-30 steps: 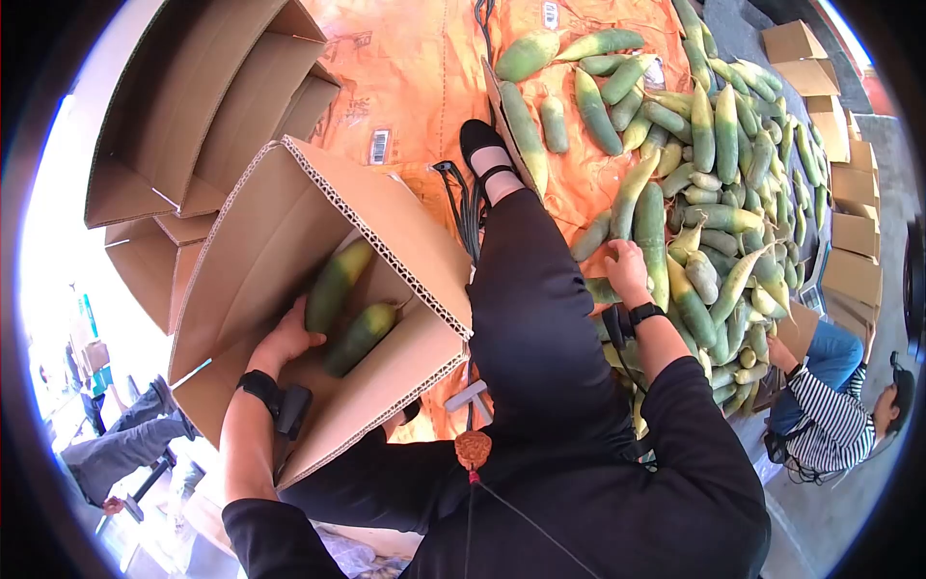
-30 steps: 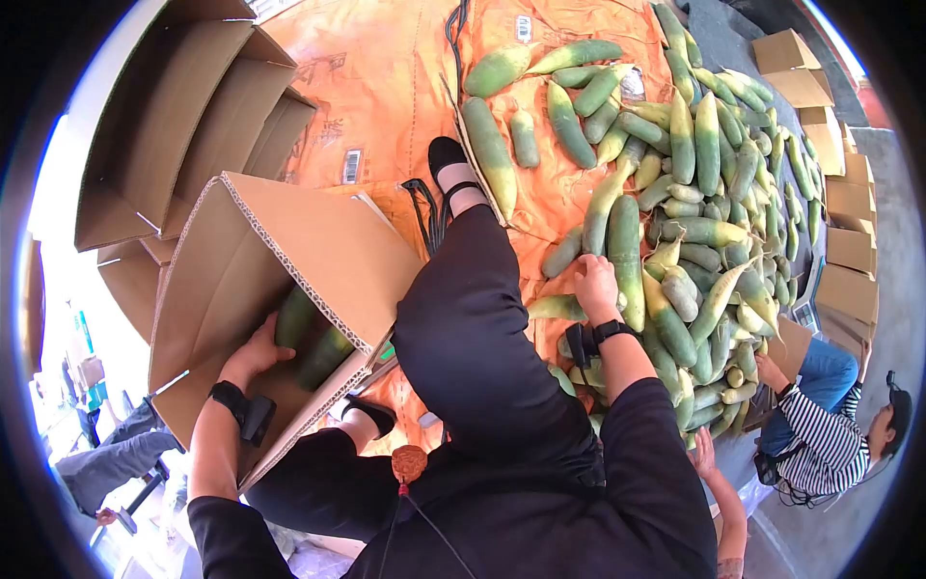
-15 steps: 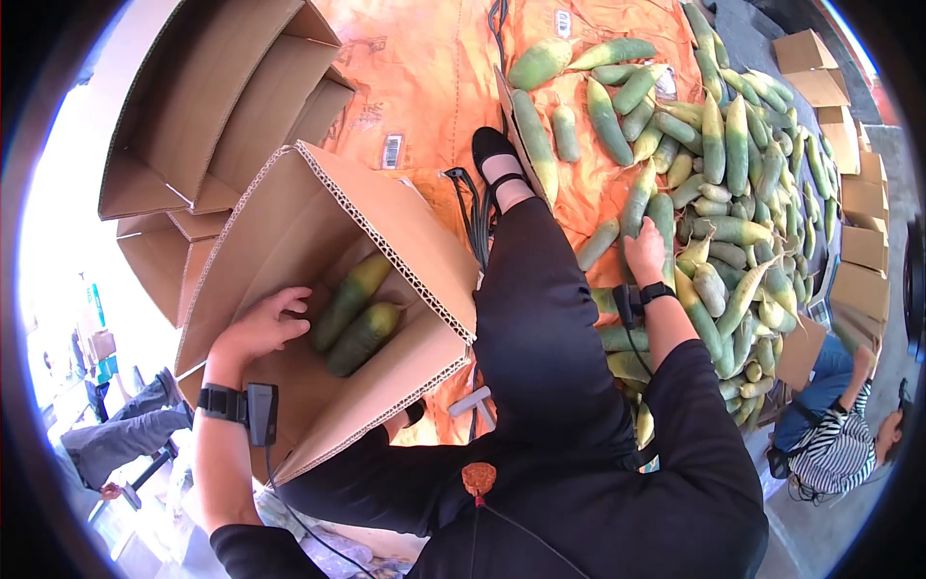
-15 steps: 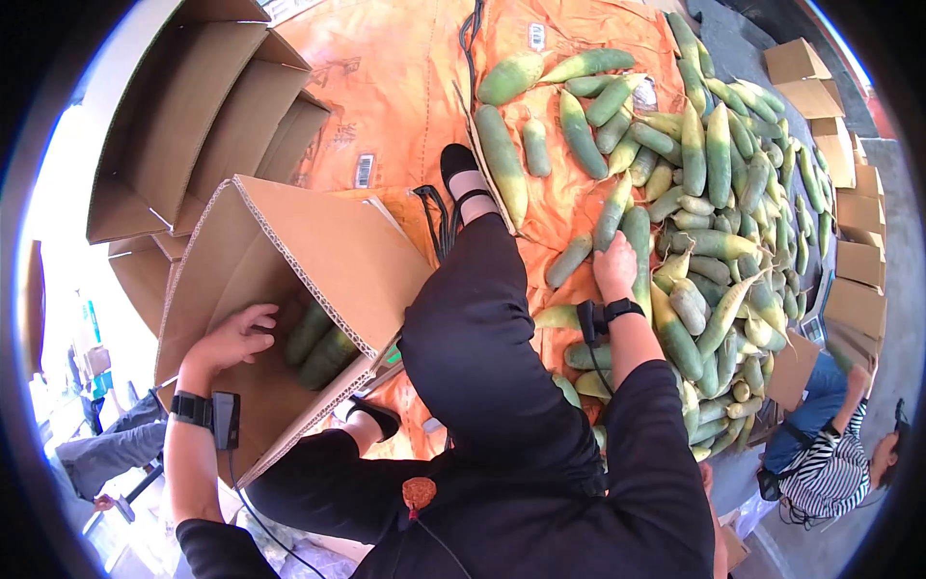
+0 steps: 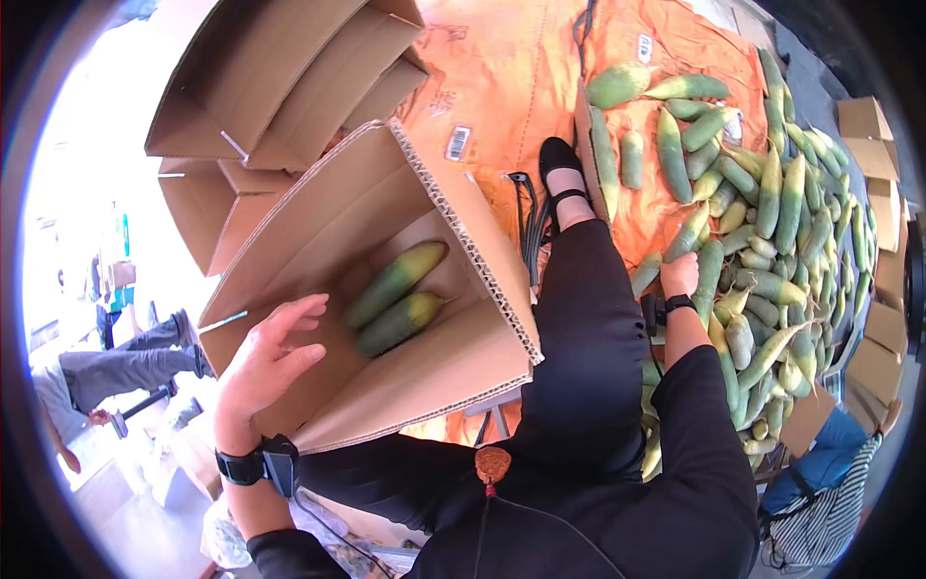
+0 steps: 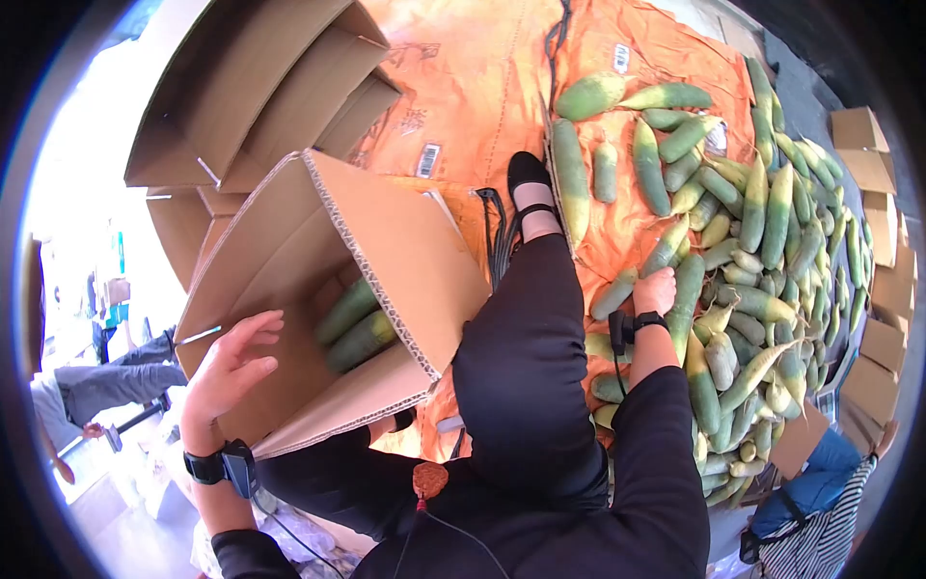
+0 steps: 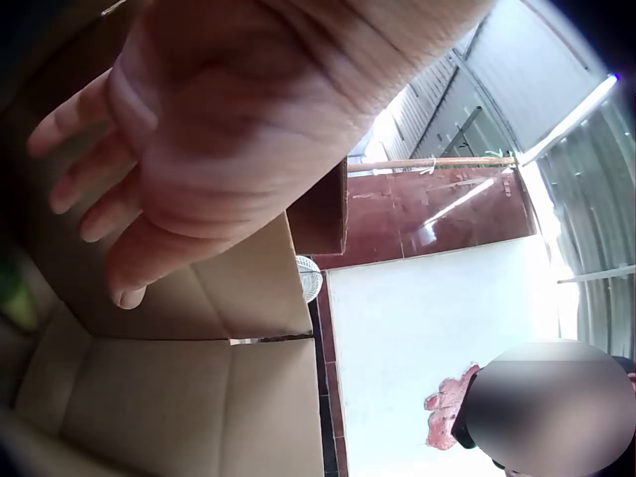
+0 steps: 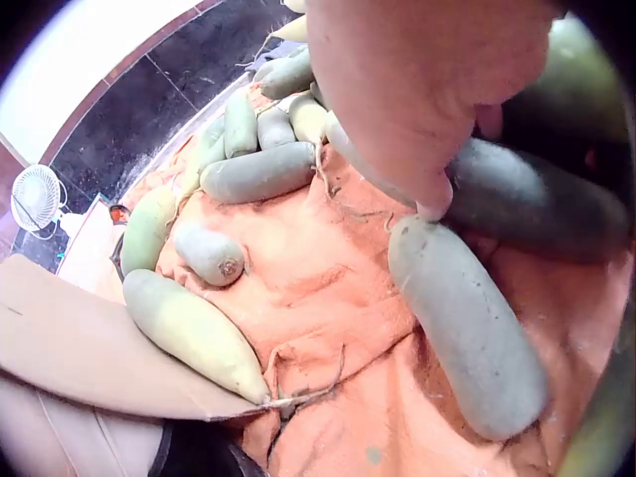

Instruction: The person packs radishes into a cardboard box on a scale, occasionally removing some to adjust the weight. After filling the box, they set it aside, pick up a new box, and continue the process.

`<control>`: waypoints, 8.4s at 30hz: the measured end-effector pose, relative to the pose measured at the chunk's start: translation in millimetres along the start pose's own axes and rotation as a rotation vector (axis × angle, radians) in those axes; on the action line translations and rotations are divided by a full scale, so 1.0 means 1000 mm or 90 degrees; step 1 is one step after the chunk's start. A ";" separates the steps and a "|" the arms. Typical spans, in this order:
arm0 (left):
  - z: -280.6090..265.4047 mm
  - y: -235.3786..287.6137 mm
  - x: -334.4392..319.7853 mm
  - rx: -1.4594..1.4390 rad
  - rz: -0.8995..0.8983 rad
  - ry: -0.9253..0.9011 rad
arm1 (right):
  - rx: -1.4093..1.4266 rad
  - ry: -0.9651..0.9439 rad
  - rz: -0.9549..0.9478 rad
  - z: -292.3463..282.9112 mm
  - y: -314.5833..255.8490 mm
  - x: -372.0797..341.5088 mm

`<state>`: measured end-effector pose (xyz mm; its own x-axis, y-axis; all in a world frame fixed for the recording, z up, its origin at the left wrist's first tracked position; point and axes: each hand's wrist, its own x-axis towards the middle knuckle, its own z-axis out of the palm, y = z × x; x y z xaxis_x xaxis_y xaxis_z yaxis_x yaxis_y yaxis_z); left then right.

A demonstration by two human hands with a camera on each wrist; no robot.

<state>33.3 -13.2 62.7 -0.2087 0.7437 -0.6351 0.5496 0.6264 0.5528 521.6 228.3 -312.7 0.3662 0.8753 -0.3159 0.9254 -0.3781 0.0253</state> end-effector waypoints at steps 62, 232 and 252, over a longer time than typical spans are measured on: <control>0.027 -0.022 0.086 0.432 0.121 0.159 | 0.442 -0.375 -0.074 0.003 0.028 -0.038; -0.008 0.003 -0.060 -0.157 0.161 0.128 | 0.658 0.145 -0.473 -0.277 0.016 -0.107; -0.018 -0.002 -0.025 0.183 0.271 0.163 | 0.850 -0.342 -0.847 -0.333 -0.172 -0.287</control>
<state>22.4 -29.2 87.6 -0.0909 0.9718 -0.2177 0.8190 0.1973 0.5388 289.5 142.4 89.4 -0.6869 0.6788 0.2596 -0.2060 0.1607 -0.9653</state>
